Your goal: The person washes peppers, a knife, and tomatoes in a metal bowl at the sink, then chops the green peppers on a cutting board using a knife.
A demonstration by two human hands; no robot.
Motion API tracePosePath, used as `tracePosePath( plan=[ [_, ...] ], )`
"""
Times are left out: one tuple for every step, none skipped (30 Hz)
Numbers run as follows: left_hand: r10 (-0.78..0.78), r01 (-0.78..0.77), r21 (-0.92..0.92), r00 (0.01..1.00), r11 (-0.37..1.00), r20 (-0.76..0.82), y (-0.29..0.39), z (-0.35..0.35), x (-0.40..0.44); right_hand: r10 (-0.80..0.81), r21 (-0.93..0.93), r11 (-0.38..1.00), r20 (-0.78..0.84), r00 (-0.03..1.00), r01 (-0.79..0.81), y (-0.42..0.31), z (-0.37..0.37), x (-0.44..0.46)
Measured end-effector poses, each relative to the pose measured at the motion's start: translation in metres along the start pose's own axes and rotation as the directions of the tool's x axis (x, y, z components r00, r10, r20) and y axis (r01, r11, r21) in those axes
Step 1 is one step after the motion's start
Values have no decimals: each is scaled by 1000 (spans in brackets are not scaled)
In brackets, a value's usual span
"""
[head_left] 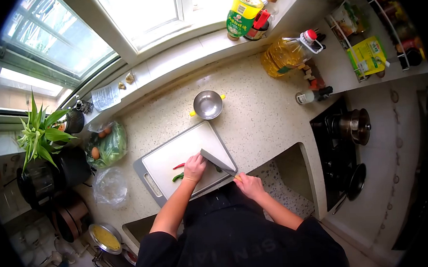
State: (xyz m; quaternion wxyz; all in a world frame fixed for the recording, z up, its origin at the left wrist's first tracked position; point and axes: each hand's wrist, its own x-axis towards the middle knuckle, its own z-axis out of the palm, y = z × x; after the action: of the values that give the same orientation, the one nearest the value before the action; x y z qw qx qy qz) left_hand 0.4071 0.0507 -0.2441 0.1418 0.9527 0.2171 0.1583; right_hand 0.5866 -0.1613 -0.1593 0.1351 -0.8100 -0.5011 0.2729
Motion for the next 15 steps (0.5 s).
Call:
tracePosePath(
  plan=[
    [0, 0, 5, 1000, 1000, 9, 0, 0, 0, 1, -1, 1000, 3, 1000, -1, 0, 0, 0],
    [0, 0, 10, 1000, 1000, 19, -1, 0, 0, 1, -3, 1000, 7, 1000, -1, 0, 0, 0],
    [1, -1, 5, 1000, 1000, 17, -1, 1, -1, 1, -4, 1000, 10, 1000, 0, 1, 0, 0],
    [2, -2, 0, 1000, 1000, 16, -2, 1, -1, -4, -6, 1000, 12, 1000, 4, 1, 1, 0],
    [2, -2, -5, 1000, 1000, 16, -2, 1, -2, -8, -9, 1000, 14, 1000, 8, 1, 1, 0],
    [3, -3, -6, 1000, 1000, 5, -2, 1, -2, -12, -12, 1000, 16, 1000, 12, 1, 1, 0],
    [5, -5, -8, 1000, 1000, -7, -2, 1, -1, -11, -18, 1000, 21, 1000, 12, 2, 2, 0],
    [7, -7, -10, 1000, 1000, -18, -2, 1, 0, -10, -23, 1000, 26, 1000, 11, 2, 2, 0],
    [7, -7, -9, 1000, 1000, -18, -2, 1, 0, -10, -29, 1000, 30, 999, 11, 1, 1, 0],
    [8, -8, -8, 1000, 1000, -19, -2, 1, 0, -7, -37, 999, 34, 999, 8, 1, 1, 0],
    [8, -8, -7, 1000, 1000, -19, -2, 1, 0, -3, -45, 999, 38, 999, 5, 0, 1, 1],
    [7, -7, -7, 1000, 1000, -15, -2, 0, 1, 1, -53, 999, 42, 999, 1, -1, 1, 1],
    [6, -6, -7, 1000, 1000, -11, -2, -1, 1, 23, -53, 998, 65, 998, -20, -2, 2, 1],
    [5, -5, -8, 1000, 1000, -7, -1, -2, 2, 45, -52, 998, 89, 995, -41, -4, 3, 1],
    [4, -4, -7, 1000, 1000, -5, -1, -1, 1, 67, -52, 997, 112, 991, -62, -5, 4, 1]
  ],
)
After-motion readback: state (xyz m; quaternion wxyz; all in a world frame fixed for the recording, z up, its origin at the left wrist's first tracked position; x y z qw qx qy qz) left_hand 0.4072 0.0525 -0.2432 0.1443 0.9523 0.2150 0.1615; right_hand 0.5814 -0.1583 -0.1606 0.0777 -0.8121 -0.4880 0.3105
